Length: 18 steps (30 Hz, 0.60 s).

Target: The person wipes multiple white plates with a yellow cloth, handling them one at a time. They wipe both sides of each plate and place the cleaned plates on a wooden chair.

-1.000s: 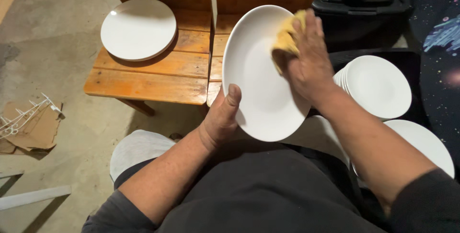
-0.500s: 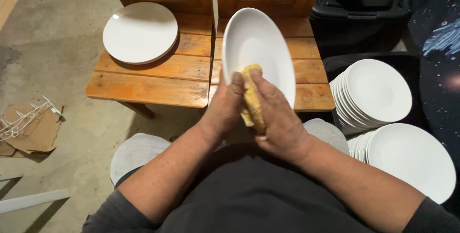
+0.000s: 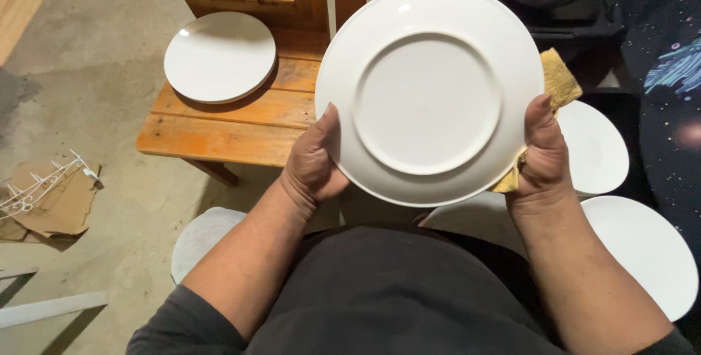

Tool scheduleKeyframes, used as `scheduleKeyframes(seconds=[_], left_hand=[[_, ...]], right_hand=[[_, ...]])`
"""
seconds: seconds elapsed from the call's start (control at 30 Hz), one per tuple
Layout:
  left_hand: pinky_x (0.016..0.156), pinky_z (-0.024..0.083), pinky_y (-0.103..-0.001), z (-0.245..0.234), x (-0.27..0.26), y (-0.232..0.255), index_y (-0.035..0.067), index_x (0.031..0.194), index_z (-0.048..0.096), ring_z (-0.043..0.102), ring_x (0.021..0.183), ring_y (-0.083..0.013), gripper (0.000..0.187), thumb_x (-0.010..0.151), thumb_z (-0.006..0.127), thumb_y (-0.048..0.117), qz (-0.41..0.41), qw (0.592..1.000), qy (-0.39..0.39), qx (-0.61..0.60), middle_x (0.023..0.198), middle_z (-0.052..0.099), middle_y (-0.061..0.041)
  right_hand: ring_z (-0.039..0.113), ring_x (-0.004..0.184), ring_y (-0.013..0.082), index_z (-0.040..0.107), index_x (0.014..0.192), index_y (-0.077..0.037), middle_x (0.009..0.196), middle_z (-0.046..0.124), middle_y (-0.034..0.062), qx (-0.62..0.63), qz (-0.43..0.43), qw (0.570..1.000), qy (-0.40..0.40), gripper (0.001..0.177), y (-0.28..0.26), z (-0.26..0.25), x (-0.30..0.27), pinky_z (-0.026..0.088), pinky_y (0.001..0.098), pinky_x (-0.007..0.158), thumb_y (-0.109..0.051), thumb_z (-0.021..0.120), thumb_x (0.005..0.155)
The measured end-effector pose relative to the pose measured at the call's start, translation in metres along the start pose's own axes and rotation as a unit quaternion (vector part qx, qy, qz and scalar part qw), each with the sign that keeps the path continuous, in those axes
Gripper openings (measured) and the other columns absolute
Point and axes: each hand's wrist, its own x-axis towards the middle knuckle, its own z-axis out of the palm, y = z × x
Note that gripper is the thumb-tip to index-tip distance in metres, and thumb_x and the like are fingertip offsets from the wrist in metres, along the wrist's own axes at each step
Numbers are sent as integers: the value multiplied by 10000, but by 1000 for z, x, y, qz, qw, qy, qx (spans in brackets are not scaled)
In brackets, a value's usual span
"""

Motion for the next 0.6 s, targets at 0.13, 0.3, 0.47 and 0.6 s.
scheduleKeyframes(seconds=[0.13,0.3,0.47,0.6], left_hand=[[1158,459,-481,24,-6,1,5,1515,423,582,1312,-316,596,1058,558,362,22,998,29,49,1411,602,-173],[1127,488,-445,51,-10,-9,9,1494,428,603,1275,-310,548,1065,487,346,43,977,92,187,1378,612,-189],[1130,481,-384,57,-7,-24,10,1492,450,590,1295,-231,514,1093,482,332,46,969,39,239,1388,614,-129],[1052,515,-382,54,-16,-31,25,1473,485,613,1210,-211,501,1086,488,343,22,954,54,295,1323,642,-121]], right_hand=[[732,1079,240,547,1391,-5,1235,705,130,-236,-146,923,266,490,8,-16,7,641,400,941,-296,684,1021],[529,1402,325,342,1573,6,1572,431,235,-708,-369,601,-33,583,28,-2,-14,456,440,1201,-244,629,1132],[202,1577,357,420,1519,-112,1652,244,172,-729,-402,505,-230,601,58,21,-19,162,499,1318,-312,592,979],[195,1636,362,360,1584,-81,1697,309,102,-723,-371,538,-222,590,36,2,25,146,520,1385,-188,581,1048]])
